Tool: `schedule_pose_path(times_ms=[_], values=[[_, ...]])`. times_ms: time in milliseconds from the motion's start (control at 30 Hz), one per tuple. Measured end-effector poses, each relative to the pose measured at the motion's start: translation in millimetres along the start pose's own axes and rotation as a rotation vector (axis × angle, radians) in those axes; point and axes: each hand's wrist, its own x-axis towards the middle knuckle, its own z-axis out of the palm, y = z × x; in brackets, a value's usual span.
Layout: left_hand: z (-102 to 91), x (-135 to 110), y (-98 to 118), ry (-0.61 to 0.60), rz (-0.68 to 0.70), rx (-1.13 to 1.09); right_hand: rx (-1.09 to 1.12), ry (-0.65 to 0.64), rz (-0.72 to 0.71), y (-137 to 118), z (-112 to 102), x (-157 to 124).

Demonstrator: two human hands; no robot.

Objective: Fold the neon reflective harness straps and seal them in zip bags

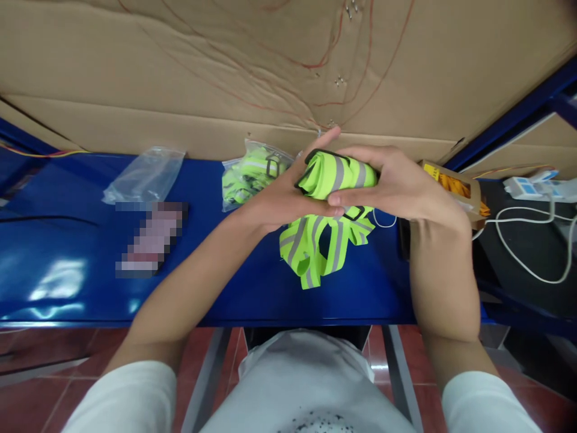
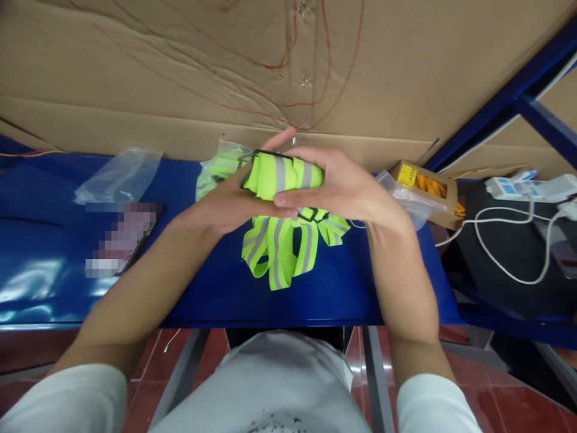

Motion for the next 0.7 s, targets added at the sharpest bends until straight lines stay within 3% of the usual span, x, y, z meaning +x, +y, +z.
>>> schedule_pose_path(times_ms=[200,500,567,700], values=[[-1.0,10,-15,0.003,-0.172,-0.253,-0.147,0.281,-0.016,-8,12,-2],[7.1,3,-14,-0.285,-0.219,-0.359,-0.262,0.541,-0.139,-22,15,-15],[10.6,2,-13,-0.278,-0.198,-0.347,-0.346,0.559,-0.201,-26,16,-18],[5.9,0,-6,-0.285,-0.160,-0.353,-0.620,0.465,-0.394,-28,19,-23]])
